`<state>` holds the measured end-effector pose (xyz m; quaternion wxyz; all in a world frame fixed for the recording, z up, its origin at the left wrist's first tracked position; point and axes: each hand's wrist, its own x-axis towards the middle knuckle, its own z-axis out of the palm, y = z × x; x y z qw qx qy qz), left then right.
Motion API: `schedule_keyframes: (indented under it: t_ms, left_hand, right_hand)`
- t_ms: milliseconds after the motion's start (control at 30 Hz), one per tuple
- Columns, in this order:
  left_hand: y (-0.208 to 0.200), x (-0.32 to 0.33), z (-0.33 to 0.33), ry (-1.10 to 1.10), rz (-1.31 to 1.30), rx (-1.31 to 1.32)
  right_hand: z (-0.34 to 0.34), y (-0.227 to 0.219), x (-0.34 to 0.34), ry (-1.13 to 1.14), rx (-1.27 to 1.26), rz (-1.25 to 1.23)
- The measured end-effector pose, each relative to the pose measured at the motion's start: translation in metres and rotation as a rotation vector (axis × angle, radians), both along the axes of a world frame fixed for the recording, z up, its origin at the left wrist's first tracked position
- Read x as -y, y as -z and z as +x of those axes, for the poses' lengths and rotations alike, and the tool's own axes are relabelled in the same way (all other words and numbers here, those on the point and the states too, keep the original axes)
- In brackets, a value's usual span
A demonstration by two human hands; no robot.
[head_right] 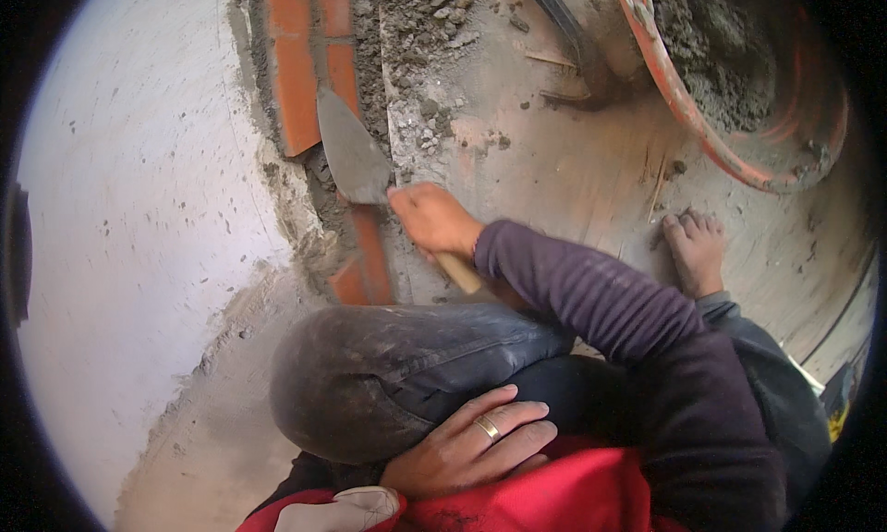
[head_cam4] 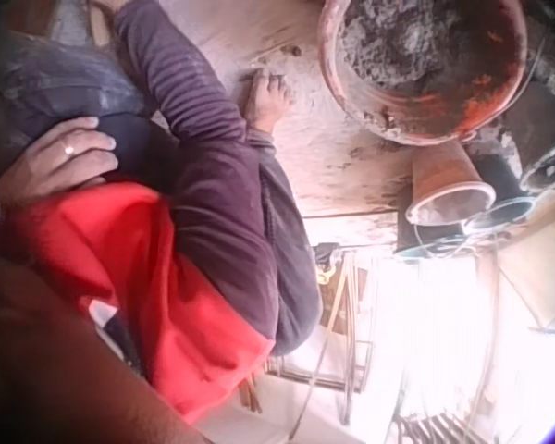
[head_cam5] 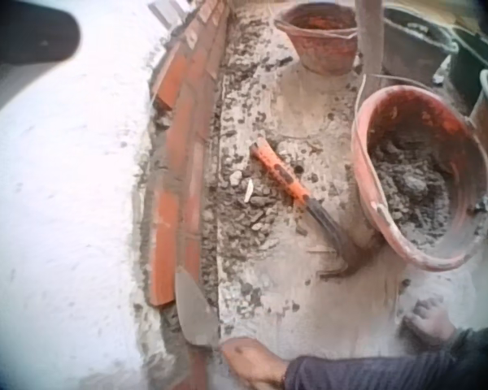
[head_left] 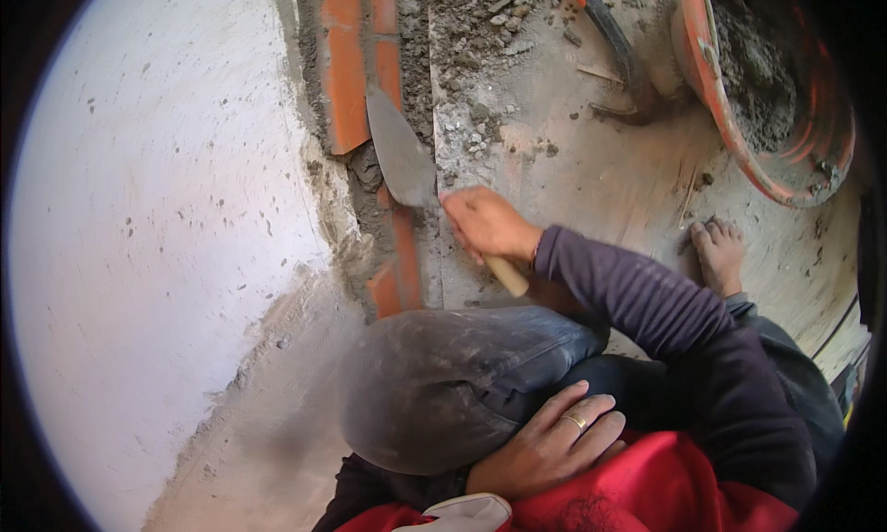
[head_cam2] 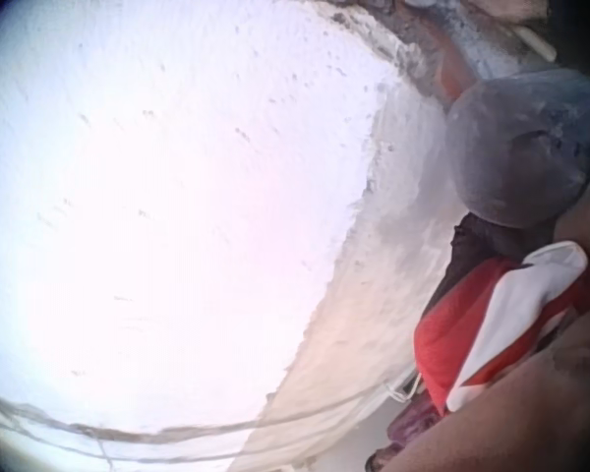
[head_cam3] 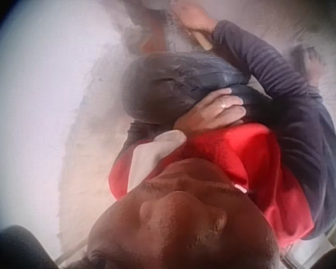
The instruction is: The person applies mortar to a wall and bricks with a trowel and places bricks to form a row.
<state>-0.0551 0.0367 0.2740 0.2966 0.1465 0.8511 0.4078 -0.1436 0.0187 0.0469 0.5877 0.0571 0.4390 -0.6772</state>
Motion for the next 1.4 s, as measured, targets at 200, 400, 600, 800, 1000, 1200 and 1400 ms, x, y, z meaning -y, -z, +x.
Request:
schedule_keyframes:
  t_ms: [200, 400, 600, 800, 1000, 1200, 1400]
  left_hand:
    - [0.001, -0.001, -0.002, -0.033, 0.009, -0.033]
    - [-0.005, -0.004, 0.001, -0.052, -0.001, -0.096]
    - [-0.005, -0.011, 0.008, -0.049, -0.033, -0.262]
    - [-0.001, -0.010, 0.006, 0.115, 0.000, -0.467]
    - [-0.017, 0.001, 0.001, 0.236, 0.003, -0.419]
    - [-0.022, 0.006, -0.006, 0.283, 0.092, -0.404]
    - [-0.010, 0.005, 0.012, 0.190, 0.024, -0.462]
  right_hand:
    - [0.006, 0.003, 0.010, 0.056, 0.107, -0.034]
    - [0.035, 0.001, -0.015, -0.084, 0.020, -0.010]
    - [-0.041, -0.058, -0.092, -0.201, -0.412, 0.189]
    - [-0.140, -0.205, -0.204, -0.620, -1.060, 0.451]
    - [-0.171, -0.312, -0.289, -0.912, -1.465, 1.182]
    - [-0.183, -0.257, -0.343, -0.894, -1.406, 1.668]
    - [-0.179, -0.277, -0.343, -0.843, -1.418, 1.556]
